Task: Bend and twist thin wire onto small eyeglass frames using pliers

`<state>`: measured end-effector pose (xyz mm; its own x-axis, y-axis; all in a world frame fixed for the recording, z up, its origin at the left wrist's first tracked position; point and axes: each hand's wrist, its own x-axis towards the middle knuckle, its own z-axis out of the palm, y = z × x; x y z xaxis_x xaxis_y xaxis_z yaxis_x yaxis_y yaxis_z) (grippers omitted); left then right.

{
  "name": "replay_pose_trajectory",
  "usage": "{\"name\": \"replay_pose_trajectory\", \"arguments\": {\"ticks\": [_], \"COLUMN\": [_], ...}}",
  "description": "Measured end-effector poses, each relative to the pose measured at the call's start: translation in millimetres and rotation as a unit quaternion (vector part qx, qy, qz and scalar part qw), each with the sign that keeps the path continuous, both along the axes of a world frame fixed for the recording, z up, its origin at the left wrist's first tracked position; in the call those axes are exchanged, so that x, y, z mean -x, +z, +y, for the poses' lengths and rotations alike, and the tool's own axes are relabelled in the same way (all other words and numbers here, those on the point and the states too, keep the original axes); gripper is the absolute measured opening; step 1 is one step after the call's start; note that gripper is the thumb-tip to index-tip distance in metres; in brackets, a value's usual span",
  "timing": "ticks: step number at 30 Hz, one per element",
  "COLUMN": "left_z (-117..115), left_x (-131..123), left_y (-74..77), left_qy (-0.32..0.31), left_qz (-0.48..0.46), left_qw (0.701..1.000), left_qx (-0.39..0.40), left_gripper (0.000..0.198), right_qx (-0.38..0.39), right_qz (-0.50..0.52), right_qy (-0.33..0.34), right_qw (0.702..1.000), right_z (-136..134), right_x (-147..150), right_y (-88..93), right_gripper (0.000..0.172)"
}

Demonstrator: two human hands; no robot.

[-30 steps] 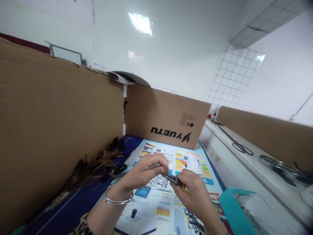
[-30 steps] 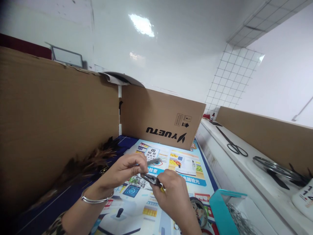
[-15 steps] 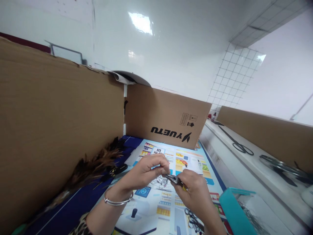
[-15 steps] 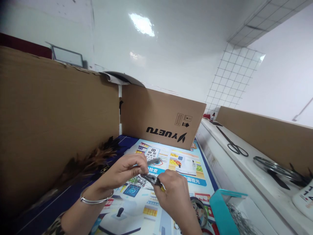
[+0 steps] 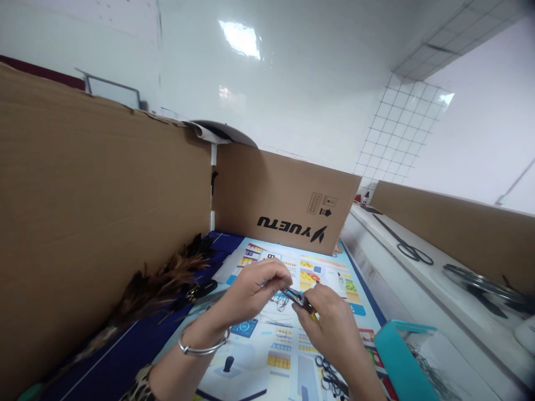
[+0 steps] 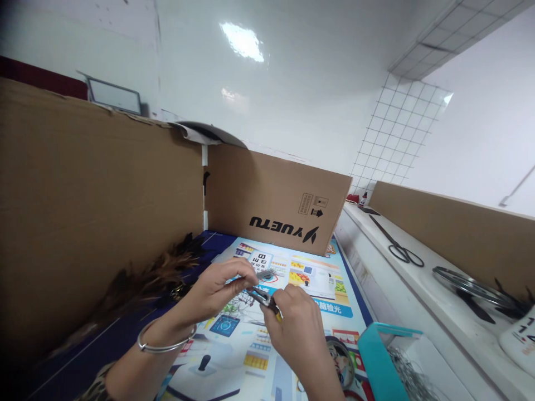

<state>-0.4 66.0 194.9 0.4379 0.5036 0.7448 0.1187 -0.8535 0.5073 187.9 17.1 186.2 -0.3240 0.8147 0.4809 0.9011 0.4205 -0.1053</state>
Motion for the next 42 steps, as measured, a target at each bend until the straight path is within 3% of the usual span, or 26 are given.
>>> {"name": "replay_pose_trajectory", "arguments": {"ticks": [8,20,42], "left_z": [1.6,11.1,11.3], "left_x": [-6.4,-13.2,-13.6], "left_y": [-4.3,-15.8,-16.8], "left_qy": [0.02,0.079,0.088], "left_qz": [0.021,0.059,0.057], "left_qw": [0.999,0.991,0.99], "left_qx": [-0.042,-0.087,-0.097], "left_gripper": [0.014,0.016,0.015], "right_qx": [0.018,-0.021,-0.028], "right_qz": [-0.031,-0.064,-0.06], "right_qy": [-0.04,-0.068,-0.066], "right_qw": [0.999,0.995,0.996], "right_z": [-1.5,4.1,4.5], "right_x": [-1.5,-0.7,-2.7], "right_y": [2.6,-2.2,-2.1], "right_gripper": [0.015,0.012,0.011]}}
